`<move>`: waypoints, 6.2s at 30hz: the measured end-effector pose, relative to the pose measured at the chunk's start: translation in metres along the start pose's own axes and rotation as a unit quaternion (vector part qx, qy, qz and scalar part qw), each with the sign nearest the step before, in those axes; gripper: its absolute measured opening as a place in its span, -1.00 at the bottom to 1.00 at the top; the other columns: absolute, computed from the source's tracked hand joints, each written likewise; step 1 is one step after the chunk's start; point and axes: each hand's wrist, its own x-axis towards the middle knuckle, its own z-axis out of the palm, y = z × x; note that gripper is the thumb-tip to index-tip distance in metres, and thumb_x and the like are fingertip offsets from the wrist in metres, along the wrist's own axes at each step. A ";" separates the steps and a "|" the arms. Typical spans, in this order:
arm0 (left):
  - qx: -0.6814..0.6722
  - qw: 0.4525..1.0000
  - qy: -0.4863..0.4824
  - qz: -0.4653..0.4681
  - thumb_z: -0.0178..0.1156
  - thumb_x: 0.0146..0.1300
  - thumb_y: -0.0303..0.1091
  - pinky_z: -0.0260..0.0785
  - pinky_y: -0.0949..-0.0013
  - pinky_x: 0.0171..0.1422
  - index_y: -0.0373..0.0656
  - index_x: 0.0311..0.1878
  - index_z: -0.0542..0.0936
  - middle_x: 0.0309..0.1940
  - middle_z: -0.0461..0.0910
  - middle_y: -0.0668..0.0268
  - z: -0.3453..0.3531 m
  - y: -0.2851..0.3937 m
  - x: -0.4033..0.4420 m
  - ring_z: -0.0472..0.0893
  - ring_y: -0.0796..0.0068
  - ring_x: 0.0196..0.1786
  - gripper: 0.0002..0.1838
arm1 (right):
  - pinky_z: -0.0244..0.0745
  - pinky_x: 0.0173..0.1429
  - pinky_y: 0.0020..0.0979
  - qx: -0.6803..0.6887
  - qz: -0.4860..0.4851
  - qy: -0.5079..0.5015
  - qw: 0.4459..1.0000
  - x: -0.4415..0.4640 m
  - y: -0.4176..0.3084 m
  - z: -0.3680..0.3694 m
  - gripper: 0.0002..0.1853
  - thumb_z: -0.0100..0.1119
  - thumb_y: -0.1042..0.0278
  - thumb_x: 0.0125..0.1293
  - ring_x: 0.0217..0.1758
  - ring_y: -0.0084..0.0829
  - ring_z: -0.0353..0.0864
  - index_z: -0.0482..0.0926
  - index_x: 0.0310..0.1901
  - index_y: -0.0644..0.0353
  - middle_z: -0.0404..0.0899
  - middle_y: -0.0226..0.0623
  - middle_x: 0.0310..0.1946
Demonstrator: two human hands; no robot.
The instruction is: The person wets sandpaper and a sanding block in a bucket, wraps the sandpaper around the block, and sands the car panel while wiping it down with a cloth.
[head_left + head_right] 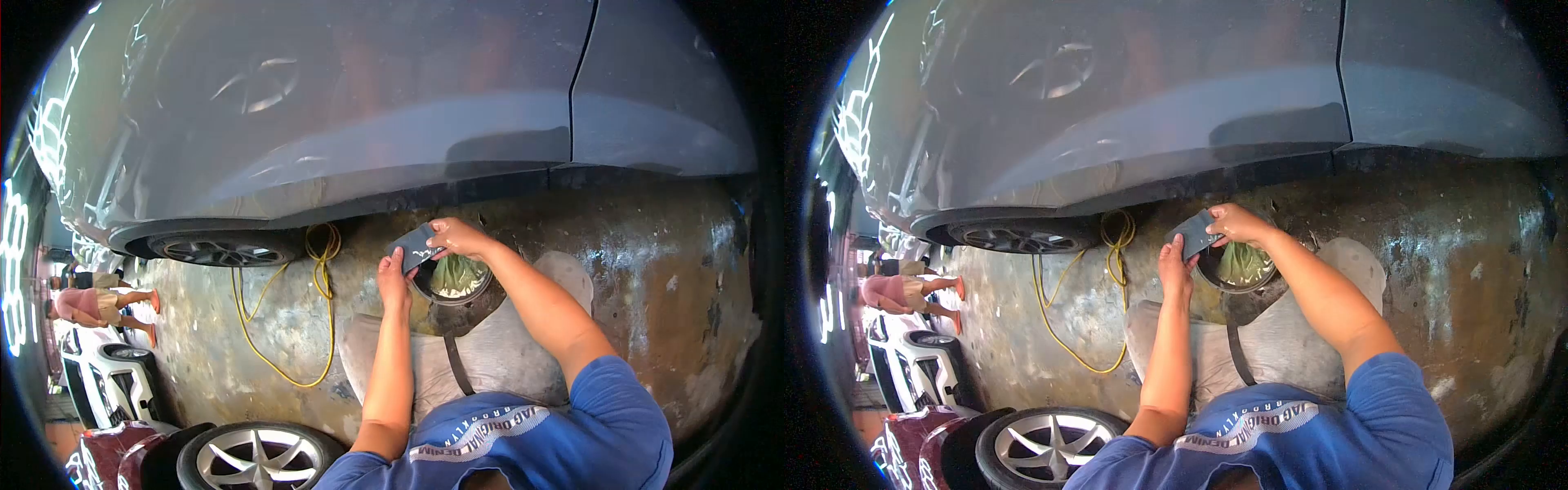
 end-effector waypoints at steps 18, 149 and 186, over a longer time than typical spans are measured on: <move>0.039 0.986 -0.157 -0.034 0.20 0.50 -0.39 0.72 0.31 -0.04 -0.18 0.15 0.53 -0.05 0.69 0.27 -0.025 0.016 -0.002 0.76 0.29 0.02 -0.76 | 0.81 -0.13 -0.30 0.027 0.010 0.029 0.999 -0.001 -0.006 0.002 -0.74 0.19 0.47 0.45 -0.16 -0.22 0.80 0.45 0.07 0.37 0.61 -0.13 -0.12; 0.399 0.679 0.343 0.511 0.21 0.39 -0.12 -0.10 -0.32 0.68 -0.04 0.59 0.27 0.57 0.27 0.13 0.235 0.685 -0.121 0.18 0.00 0.63 -0.26 | 0.25 0.55 -0.16 -0.303 0.234 0.455 0.804 -0.479 -0.233 0.042 -0.30 0.02 0.54 0.23 0.49 0.12 0.39 0.25 0.48 0.31 0.41 0.27 0.37; 0.527 0.462 -0.141 0.699 0.42 0.13 -0.27 0.29 -0.08 0.52 0.01 0.20 0.68 0.32 0.57 0.17 0.008 0.819 -0.042 0.47 -0.02 0.42 -0.50 | 0.39 0.38 0.01 -0.304 0.235 0.498 0.778 -0.203 -0.294 0.160 -0.47 0.02 0.53 0.19 0.34 0.32 0.46 0.44 0.25 0.37 0.50 0.40 0.22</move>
